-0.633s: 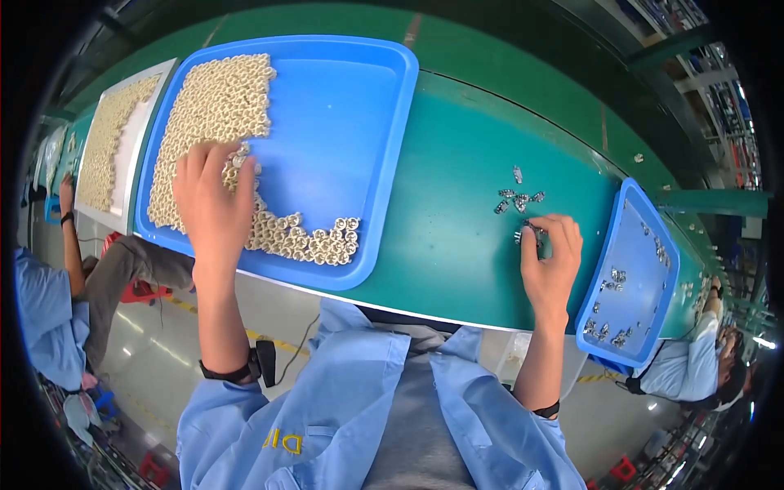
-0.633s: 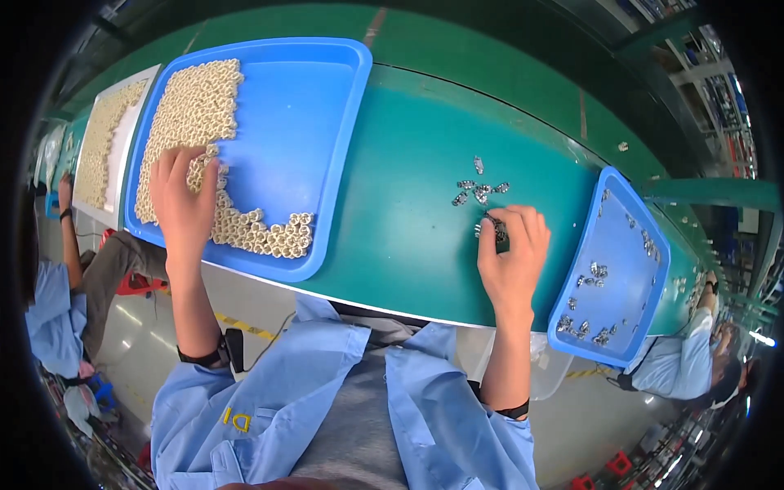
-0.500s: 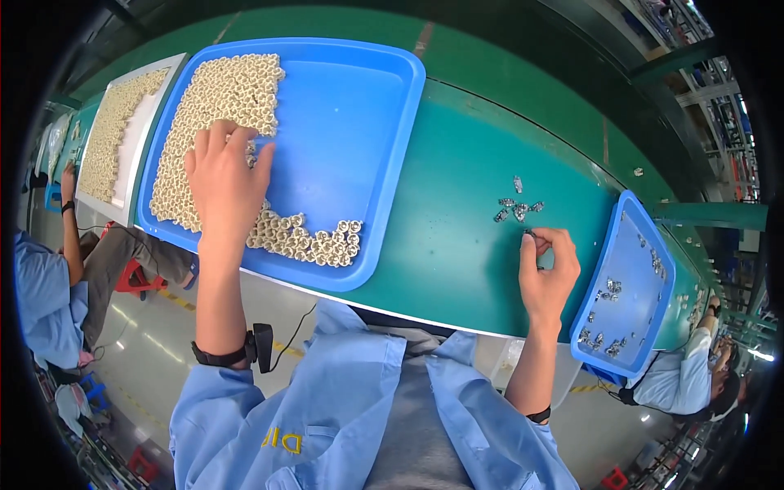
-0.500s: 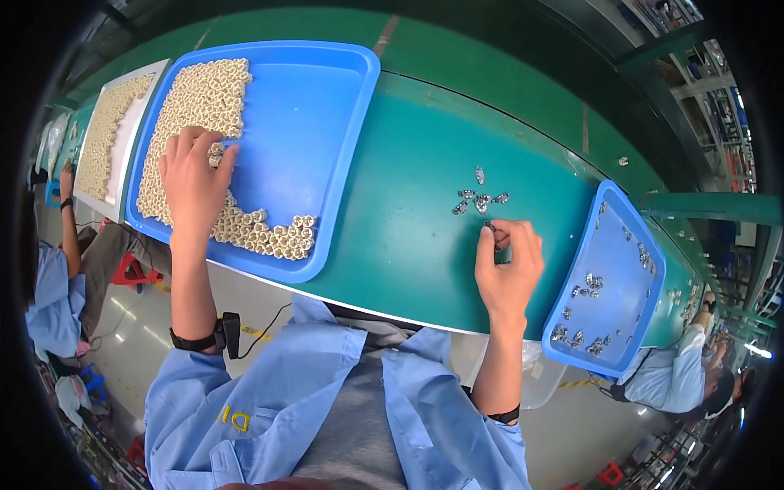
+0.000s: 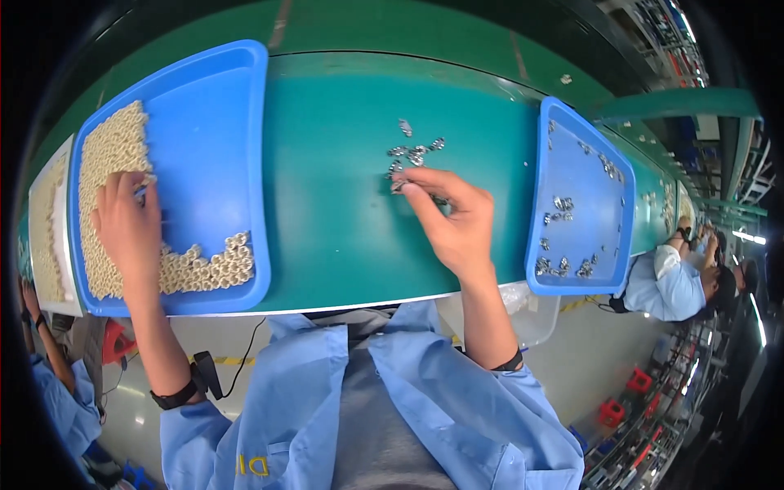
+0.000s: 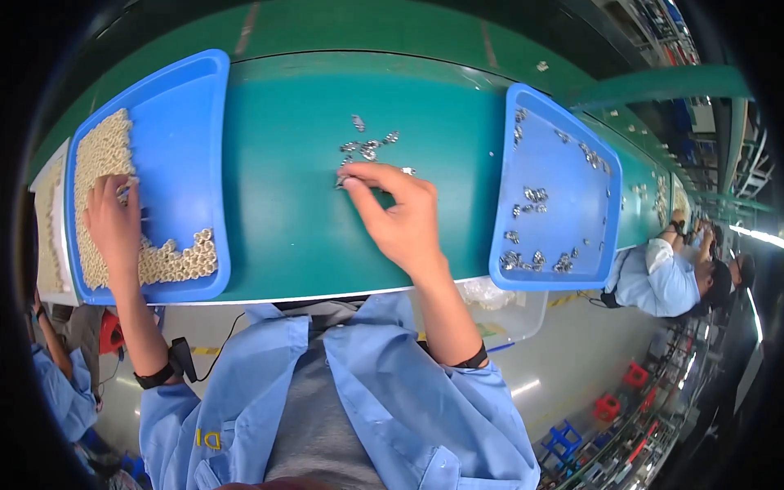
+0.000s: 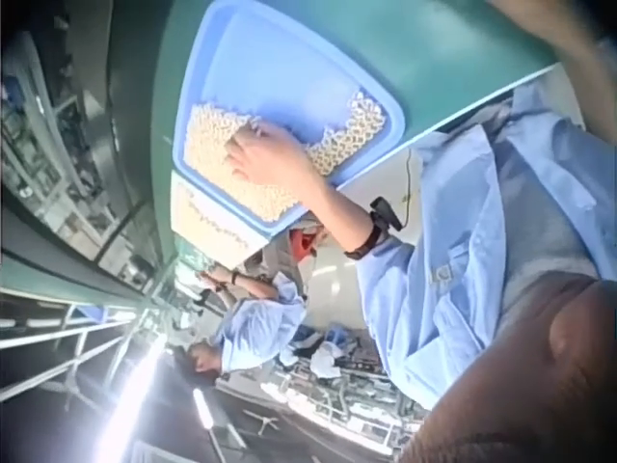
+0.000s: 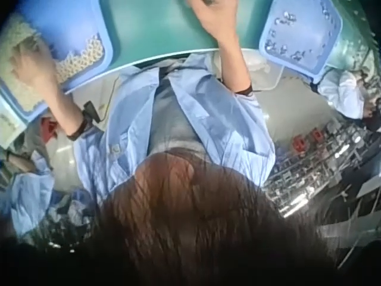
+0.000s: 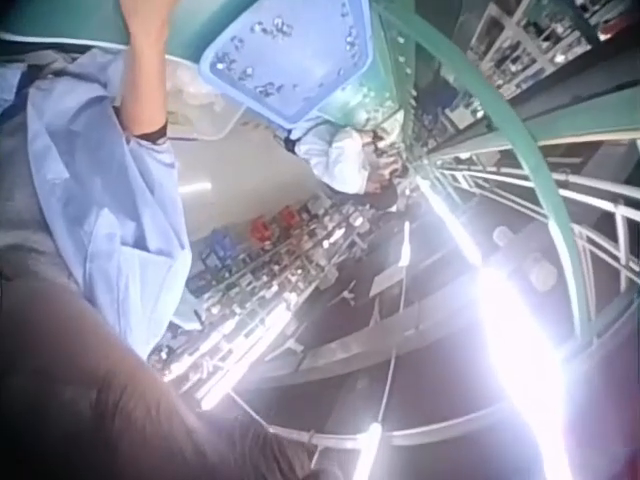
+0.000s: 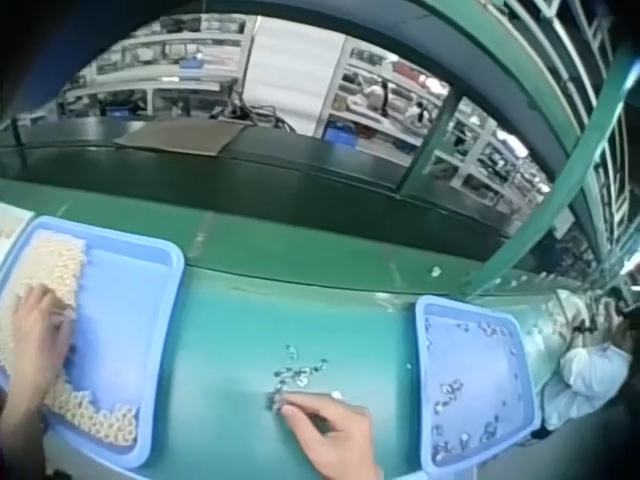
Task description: The person picks up a white plastic component and a metal part by hand, fits the metal part into the plastic component, and places the assembled unit onto the conveyor belt.
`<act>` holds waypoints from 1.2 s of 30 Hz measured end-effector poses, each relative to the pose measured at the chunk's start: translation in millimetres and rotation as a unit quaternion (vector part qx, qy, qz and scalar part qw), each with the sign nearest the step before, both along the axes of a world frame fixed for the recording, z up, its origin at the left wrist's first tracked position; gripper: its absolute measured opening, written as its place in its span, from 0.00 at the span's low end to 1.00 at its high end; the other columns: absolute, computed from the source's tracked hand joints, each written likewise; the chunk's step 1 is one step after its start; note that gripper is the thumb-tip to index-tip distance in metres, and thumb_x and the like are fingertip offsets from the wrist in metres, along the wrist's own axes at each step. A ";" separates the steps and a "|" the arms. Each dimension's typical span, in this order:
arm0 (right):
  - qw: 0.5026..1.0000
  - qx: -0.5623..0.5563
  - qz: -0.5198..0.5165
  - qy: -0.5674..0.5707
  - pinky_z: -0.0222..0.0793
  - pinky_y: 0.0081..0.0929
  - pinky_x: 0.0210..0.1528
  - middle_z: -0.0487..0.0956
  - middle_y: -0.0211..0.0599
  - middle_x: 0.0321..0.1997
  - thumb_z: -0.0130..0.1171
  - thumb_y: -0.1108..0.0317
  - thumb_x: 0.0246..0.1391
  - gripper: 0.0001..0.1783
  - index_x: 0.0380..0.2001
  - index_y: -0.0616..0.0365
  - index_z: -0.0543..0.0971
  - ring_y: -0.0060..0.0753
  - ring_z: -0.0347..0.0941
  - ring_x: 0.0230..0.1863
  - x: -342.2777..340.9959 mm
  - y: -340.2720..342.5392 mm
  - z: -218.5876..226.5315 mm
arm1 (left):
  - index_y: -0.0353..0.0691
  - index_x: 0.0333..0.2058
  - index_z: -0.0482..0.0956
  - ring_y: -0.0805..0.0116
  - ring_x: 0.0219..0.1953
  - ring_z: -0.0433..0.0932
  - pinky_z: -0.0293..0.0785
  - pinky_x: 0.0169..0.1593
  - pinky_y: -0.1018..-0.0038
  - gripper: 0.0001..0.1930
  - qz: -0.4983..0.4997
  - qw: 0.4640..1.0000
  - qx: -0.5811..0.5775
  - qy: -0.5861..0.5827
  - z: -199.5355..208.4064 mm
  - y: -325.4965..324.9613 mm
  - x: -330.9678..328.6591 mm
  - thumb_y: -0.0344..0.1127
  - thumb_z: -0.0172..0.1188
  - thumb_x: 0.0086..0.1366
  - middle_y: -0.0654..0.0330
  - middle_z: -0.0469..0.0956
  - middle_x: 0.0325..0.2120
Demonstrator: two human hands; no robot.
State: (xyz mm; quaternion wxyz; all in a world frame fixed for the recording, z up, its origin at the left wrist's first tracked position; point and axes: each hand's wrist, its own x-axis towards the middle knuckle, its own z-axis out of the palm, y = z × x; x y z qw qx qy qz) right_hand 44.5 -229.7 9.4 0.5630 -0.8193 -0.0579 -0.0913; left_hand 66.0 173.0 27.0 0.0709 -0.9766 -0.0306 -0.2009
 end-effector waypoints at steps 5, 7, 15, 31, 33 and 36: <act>0.998 0.055 0.024 0.016 0.80 0.26 0.46 0.88 0.40 0.39 0.66 0.81 0.59 0.07 0.41 0.67 0.86 0.32 0.86 0.42 -6.8 -4.3 -4.8 | 0.38 0.42 0.79 0.56 0.48 0.78 0.71 0.52 0.60 0.07 -0.027 0.998 -0.054 0.006 -7.6 0.2 6.5 0.32 0.63 0.66 0.58 0.80 0.44; 0.999 0.030 0.036 0.015 0.79 0.27 0.46 0.88 0.42 0.38 0.66 0.81 0.58 0.06 0.39 0.68 0.85 0.33 0.86 0.40 -8.4 -4.0 -3.9 | 0.37 0.42 0.79 0.56 0.48 0.78 0.71 0.53 0.61 0.07 -0.036 0.997 -0.070 0.011 -4.7 -2.4 2.9 0.30 0.62 0.67 0.57 0.80 0.44; 0.991 0.039 0.113 -0.065 0.76 0.30 0.40 0.87 0.46 0.34 0.73 0.80 0.50 0.09 0.36 0.66 0.85 0.36 0.83 0.32 -17.8 6.6 -1.6 | 0.33 0.42 0.77 0.61 0.46 0.80 0.75 0.53 0.67 0.08 -0.151 0.875 -0.460 0.003 6.1 -58.4 -42.4 0.21 0.61 0.65 0.51 0.82 0.43; 0.943 0.042 0.167 -0.286 0.68 0.29 0.30 0.82 0.37 0.30 0.73 0.80 0.37 0.13 0.32 0.63 0.86 0.32 0.76 0.24 -27.3 30.3 74.8 | 0.25 0.50 0.78 0.56 0.41 0.83 0.82 0.44 0.67 0.13 -0.410 0.515 -0.751 0.052 15.5 -160.7 -75.3 0.22 0.61 0.68 0.41 0.80 0.42; 0.942 0.046 0.176 -0.280 0.69 0.29 0.29 0.84 0.40 0.32 0.72 0.82 0.38 0.14 0.34 0.63 0.86 0.32 0.77 0.25 -29.7 28.8 73.7 | 0.25 0.50 0.78 0.57 0.42 0.83 0.82 0.45 0.67 0.13 -0.405 0.497 -0.765 0.056 15.0 -163.3 -77.6 0.22 0.61 0.68 0.41 0.80 0.42; 0.942 0.055 0.193 -0.268 0.71 0.29 0.29 0.86 0.45 0.35 0.72 0.84 0.39 0.17 0.37 0.64 0.87 0.33 0.80 0.27 -32.4 25.8 75.0 | 0.26 0.51 0.79 0.57 0.42 0.83 0.82 0.45 0.66 0.13 -0.394 0.462 -0.792 0.064 14.9 -167.3 -81.1 0.23 0.61 0.68 0.41 0.80 0.43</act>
